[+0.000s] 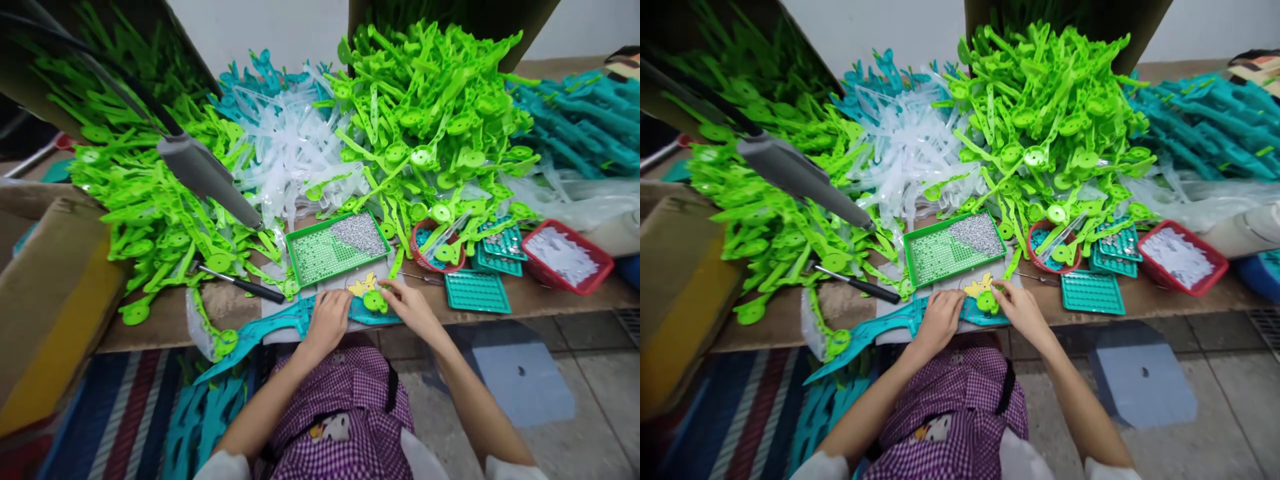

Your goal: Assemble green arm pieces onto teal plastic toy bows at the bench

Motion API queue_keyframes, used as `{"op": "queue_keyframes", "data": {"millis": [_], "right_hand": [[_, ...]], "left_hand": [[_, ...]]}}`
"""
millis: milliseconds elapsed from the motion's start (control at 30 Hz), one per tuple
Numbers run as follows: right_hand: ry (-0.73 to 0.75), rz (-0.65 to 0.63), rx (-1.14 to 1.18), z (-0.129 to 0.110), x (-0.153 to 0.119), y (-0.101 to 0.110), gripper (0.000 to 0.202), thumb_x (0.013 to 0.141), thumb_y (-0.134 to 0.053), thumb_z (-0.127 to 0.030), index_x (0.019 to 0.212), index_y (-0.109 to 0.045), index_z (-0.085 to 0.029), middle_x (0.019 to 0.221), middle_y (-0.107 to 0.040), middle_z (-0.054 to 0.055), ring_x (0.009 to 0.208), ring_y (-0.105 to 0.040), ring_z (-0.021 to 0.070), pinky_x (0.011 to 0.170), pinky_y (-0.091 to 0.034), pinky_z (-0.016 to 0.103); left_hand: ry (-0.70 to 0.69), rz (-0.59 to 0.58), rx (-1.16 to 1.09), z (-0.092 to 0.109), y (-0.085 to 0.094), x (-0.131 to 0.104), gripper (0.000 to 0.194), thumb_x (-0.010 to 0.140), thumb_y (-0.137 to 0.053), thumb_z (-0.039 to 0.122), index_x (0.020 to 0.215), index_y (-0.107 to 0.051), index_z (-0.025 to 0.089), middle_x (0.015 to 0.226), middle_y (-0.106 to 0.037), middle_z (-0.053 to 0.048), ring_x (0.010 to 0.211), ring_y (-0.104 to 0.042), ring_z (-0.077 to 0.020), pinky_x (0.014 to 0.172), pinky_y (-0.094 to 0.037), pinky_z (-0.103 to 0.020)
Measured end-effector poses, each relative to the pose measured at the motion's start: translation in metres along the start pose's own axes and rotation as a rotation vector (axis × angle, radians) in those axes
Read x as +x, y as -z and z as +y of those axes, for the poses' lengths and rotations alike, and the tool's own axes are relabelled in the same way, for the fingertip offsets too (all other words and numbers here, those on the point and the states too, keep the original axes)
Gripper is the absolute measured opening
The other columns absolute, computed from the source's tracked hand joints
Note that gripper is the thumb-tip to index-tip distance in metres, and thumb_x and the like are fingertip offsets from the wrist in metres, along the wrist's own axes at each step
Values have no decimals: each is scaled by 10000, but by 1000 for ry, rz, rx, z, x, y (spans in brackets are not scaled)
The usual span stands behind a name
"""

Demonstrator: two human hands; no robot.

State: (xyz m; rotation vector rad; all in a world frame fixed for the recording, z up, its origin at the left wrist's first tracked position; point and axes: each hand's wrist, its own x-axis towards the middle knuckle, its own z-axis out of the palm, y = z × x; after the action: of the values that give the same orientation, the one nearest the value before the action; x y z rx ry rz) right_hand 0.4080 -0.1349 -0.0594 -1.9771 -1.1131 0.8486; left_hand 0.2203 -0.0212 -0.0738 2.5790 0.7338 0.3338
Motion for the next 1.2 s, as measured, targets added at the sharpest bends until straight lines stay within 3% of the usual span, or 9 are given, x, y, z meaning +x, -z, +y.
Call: {"op": "queue_keyframes", "data": {"millis": [200, 367, 467, 567, 633, 767, 867, 1000, 1200], "right_hand": [[78, -152, -144, 8, 13, 3, 329, 917, -448, -432, 1086, -631, -218, 712, -652, 5, 625, -583, 164, 592, -395, 267], [126, -267, -558, -11, 35, 7, 218, 894, -508, -348, 948, -696, -250, 874, -718, 68, 793, -656, 226, 660, -421, 298], [144, -282, -615, -17, 36, 10, 248, 886, -527, -309, 1086, -660, -247, 875, -713, 85, 808, -664, 251, 686, -456, 331], [225, -38, -397, -19, 15, 12, 374, 923, -479, -369, 1268, -551, -244, 1070, -676, 105, 958, -640, 248, 805, -484, 373], [325, 138, -231, -26, -6, 11, 449, 914, -487, -432, 1322, -507, -246, 1232, -605, 118, 1135, -566, 258, 929, -452, 407], [402, -12, -41, -50, -35, 5, 322, 925, -459, -455, 1095, -650, -260, 976, -692, 67, 955, -626, 224, 831, -484, 357], [263, -22, 102, -64, -39, 12, 352, 942, -437, -434, 752, -647, -225, 620, -603, 6, 589, -549, 140, 589, -429, 264], [130, 42, 439, -68, -30, 40, 392, 855, -553, -535, 640, -550, -207, 536, -475, -26, 477, -393, 99, 463, -315, 239], [-10, 62, 722, -42, -27, 64, 447, 752, -640, -605, 590, -478, -221, 445, -274, -81, 396, -221, 74, 406, -201, 235]], "left_hand": [[38, -32, -34, -1, 3, 0, 278, 1000, -308, 233, 1065, -575, 182, 1050, -668, -65, 1002, -572, -193, 933, -335, -371], [31, -53, -16, -2, -2, 0, 288, 998, -309, 241, 1078, -581, 194, 1063, -664, -72, 1009, -564, -203, 945, -329, -393], [58, -15, -103, -2, 3, -2, 270, 986, -348, 250, 1070, -598, 194, 1097, -644, -86, 1042, -556, -217, 951, -358, -406], [107, 66, -350, 5, 23, -6, 251, 972, -397, 272, 1032, -626, 188, 1150, -613, -106, 1117, -539, -223, 975, -389, -397], [102, -26, -601, 15, 41, -8, 261, 973, -399, 284, 993, -641, 189, 1067, -646, -90, 1047, -587, -199, 931, -442, -352], [95, -279, -869, 36, 72, 1, 280, 965, -432, 312, 1027, -672, 181, 777, -679, -35, 683, -622, -137, 665, -499, -257], [53, -109, -759, 47, 88, 18, 251, 938, -506, 301, 1065, -692, 191, 866, -704, -53, 760, -627, -145, 711, -497, -270], [-99, 77, -688, 59, 104, 45, 198, 902, -579, 273, 1027, -718, 209, 801, -691, -27, 672, -587, -116, 641, -464, -245], [-177, -24, -616, 62, 86, 46, 206, 919, -544, 238, 1015, -718, 182, 820, -693, -37, 719, -610, -124, 679, -473, -249]]}}
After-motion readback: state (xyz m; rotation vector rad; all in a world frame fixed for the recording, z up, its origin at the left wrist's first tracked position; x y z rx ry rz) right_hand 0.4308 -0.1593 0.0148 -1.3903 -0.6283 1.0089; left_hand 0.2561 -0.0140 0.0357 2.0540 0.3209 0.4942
